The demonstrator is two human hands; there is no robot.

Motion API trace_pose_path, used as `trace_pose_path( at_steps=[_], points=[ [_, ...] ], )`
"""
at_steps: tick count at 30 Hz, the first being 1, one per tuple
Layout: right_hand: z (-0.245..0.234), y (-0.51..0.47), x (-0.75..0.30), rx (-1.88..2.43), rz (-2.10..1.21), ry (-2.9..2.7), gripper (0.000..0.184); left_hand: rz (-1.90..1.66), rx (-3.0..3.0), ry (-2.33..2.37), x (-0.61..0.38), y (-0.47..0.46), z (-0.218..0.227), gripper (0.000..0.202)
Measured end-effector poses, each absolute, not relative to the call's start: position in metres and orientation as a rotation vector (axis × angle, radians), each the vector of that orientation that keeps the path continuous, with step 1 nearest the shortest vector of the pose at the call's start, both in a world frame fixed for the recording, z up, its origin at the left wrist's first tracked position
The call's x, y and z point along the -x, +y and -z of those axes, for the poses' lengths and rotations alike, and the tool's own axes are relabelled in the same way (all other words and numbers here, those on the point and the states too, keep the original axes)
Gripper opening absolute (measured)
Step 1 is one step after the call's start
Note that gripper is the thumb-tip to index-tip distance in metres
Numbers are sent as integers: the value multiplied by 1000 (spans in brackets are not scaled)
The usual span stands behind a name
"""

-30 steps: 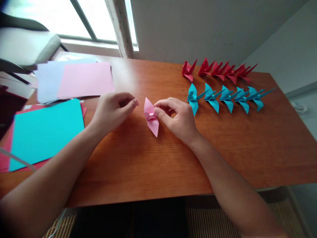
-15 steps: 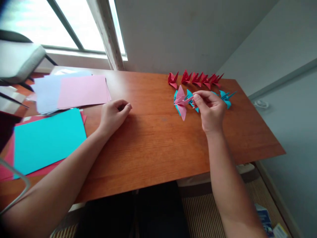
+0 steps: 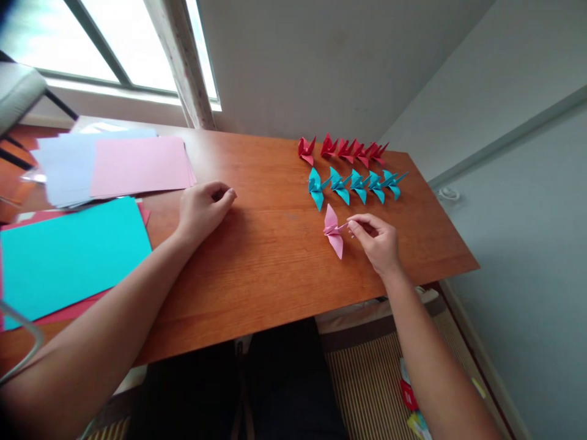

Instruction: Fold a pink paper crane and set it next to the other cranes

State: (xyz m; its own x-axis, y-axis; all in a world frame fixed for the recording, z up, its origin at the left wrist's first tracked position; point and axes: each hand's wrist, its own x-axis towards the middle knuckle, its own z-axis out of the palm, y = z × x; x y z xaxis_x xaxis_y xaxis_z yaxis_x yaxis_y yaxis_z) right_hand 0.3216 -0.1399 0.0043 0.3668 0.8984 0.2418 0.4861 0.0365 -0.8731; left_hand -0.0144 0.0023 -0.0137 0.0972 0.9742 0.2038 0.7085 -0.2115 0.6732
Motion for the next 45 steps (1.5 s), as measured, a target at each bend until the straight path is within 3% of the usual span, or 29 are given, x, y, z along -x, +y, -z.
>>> trace_pose_path(
  at_steps=[24,29,35,45],
  points=[
    [10,-141,-319,1676,-574,-1420,26,-853,-2005,1665,15,2,13,27],
    [-6,-140,-286,1648,-260,-1487,15,-910,-2072,1358,3,-12,9,35],
    [-16,-129,-221,1544,149,-1544,12,-576,-1613,587,-16,-38,1,46],
    [-7,-109,-202,1381,148,-1701,14,-713,-1267,636,-17,-32,1,31]
  ],
)
